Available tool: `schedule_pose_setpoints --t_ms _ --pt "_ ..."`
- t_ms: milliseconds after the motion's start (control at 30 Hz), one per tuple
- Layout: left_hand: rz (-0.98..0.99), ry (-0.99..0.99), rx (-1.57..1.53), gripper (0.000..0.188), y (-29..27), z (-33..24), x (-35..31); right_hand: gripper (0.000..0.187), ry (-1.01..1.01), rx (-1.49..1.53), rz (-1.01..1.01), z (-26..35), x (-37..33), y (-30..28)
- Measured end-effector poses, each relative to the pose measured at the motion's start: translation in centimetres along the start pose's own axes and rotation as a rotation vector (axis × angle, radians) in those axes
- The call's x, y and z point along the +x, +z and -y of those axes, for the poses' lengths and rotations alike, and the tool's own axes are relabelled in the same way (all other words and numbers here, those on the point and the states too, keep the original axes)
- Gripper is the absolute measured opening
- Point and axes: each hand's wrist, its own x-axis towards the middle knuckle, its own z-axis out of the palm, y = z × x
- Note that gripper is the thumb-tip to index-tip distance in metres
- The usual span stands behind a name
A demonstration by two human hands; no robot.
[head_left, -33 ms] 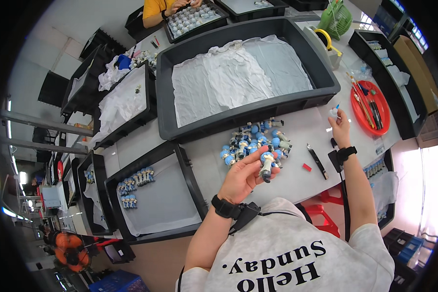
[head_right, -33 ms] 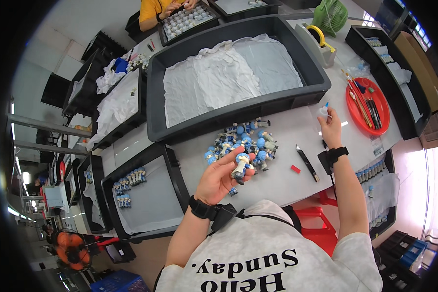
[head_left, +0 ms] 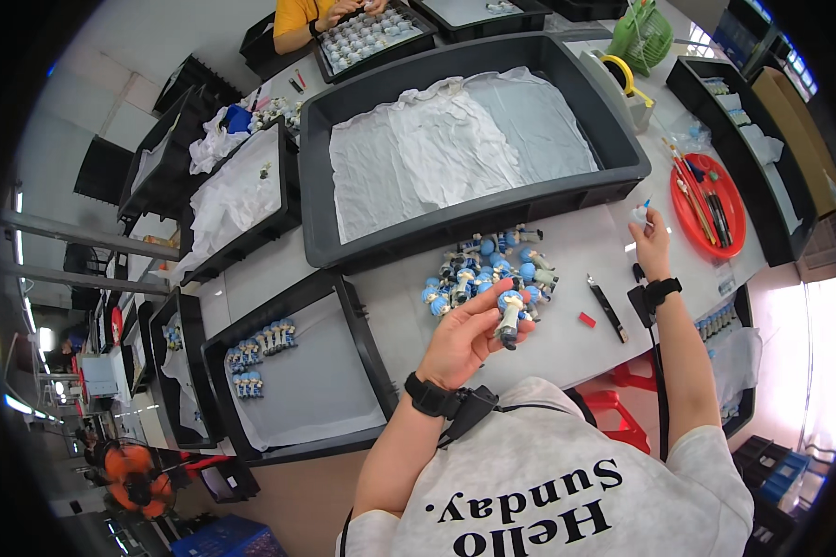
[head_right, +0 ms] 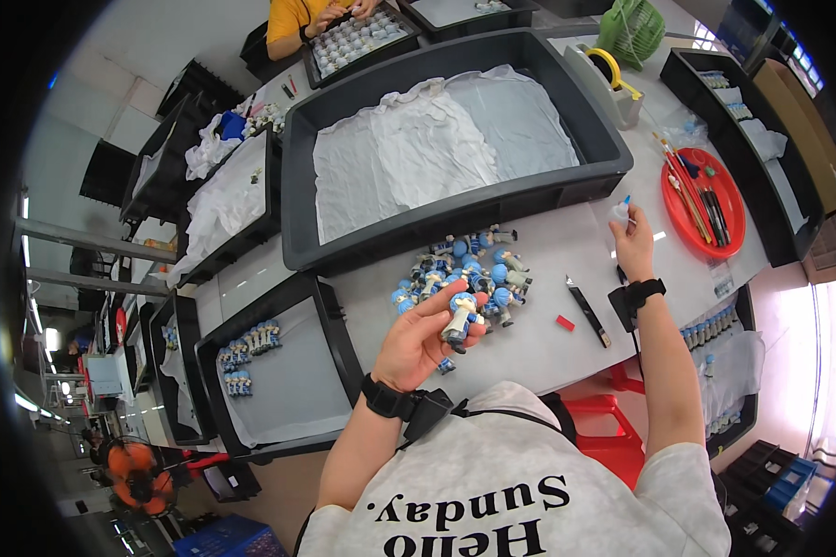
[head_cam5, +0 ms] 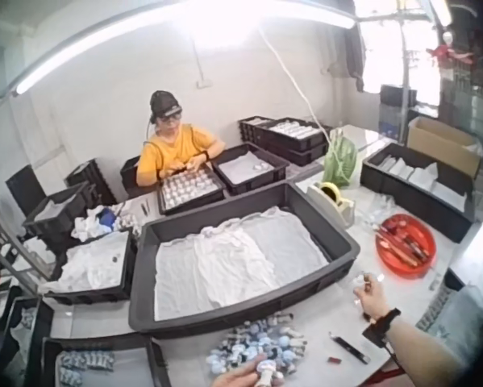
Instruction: The person assembles small blue and white miniature figures at a workbench. They pick up individual figures, apply glue from a small bottle to specific parts, and attach components by hand. Completed figures are placed into a black tray lined with white paper. The process is repeated for multiple figures throughout the clip.
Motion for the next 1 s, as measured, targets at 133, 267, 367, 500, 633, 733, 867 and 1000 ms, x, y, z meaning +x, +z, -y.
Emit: schedule_pose_setpoints --t_ms 133,267,367,500,633,733,867,1000 --pt "-0.011 0.031 0.075 0.038 0.3 -0.1 -0.2 0.037 0.004 -0.083 -0.066 -0.9 0.4 0.2" --pt "0.027 0.066 0.092 0.037 0.1 -0.1 -0.4 0.038 0.014 -0.114 -0.037 -0.9 0.2 0.4" --pt "0.033 0.078 0.102 0.036 0.2 -0.1 -0.4 0.04 0.056 -0.005 0.003 -1.2 -0.1 0.2" --pt "0.068 0.098 0.098 0.036 -0.2 -0.1 -0.4 0.042 -0.144 -0.306 -0.434 0.8 -1.7 1.4" --pt "0.12 0.148 0.145 0.037 -0.3 0.1 -0.3 0.036 -0.149 0.156 -0.244 7.6 -5.9 2.3" --pt "0.057 0.15 0.274 0.035 -0.5 0.3 0.0 0.023 -0.158 0.349 0.245 14.9 -10.7 4.3" --pt "0.026 0.148 0.376 0.035 -0.4 0.5 -0.1 0.023 -0.319 0.284 0.506 19.1 -12.9 6.0" --pt "0.009 0.153 0.368 0.035 -0.3 0.5 -0.5 0.018 -0.373 0.251 0.503 18.7 -13.2 6.5"
